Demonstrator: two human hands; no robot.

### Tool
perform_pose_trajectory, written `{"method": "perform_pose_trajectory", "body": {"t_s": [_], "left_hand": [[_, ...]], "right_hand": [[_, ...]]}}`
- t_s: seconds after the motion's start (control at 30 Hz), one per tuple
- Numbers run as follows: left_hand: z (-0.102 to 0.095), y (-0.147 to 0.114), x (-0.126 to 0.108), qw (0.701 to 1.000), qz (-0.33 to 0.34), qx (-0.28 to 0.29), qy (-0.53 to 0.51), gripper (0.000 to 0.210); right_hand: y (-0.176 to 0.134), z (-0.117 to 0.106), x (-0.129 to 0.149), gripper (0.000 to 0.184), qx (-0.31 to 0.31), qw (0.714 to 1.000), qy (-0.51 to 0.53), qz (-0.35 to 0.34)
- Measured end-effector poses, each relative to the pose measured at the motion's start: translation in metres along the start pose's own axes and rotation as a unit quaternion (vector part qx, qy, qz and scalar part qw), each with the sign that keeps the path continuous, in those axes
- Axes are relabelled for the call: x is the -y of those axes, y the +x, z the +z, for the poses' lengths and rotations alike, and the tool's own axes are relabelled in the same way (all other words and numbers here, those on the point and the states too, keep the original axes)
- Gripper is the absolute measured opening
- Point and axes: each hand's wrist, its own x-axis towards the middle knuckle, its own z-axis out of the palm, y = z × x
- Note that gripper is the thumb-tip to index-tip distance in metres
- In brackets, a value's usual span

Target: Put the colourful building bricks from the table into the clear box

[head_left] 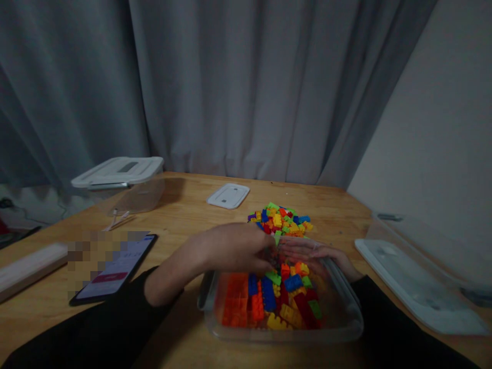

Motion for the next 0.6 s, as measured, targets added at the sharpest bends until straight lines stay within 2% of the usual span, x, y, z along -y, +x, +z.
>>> {"method": "perform_pose_trajectory", "body": {"t_s": [0.07,0.13,0.2,0.27,0.37,0.47,0.6], "left_hand": [[-0.014,-0.003,0.008,0.999,0.014,-0.042,-0.012,0.027],[-0.024,-0.005,0.021,0.993,0.011,-0.113,-0.016,0.029],[-0.028,-0.003,0.037,0.983,-0.005,-0.179,-0.034,0.031],[-0.026,0.002,0.056,0.976,-0.027,-0.205,-0.060,0.033],[-0.009,0.015,0.086,0.979,-0.050,-0.174,-0.091,0.031],[0.015,0.030,0.111,0.982,-0.059,-0.150,-0.100,0.027],[0.045,0.047,0.129,0.986,-0.048,-0.114,-0.116,0.025]], "right_hand": [[0.000,0.001,0.001,0.064,0.004,1.000,0.001,0.000],[0.000,0.002,0.001,0.064,0.007,1.000,0.007,-0.001],[0.000,0.002,0.001,0.064,0.005,1.000,0.011,-0.003],[0.001,0.001,0.000,0.065,0.000,1.000,0.008,-0.004],[0.001,0.001,-0.001,0.066,-0.006,1.000,0.000,0.000],[-0.001,0.004,0.001,0.064,-0.010,1.000,0.005,0.000],[-0.003,0.007,0.004,0.061,-0.002,1.000,0.012,-0.004]]}}
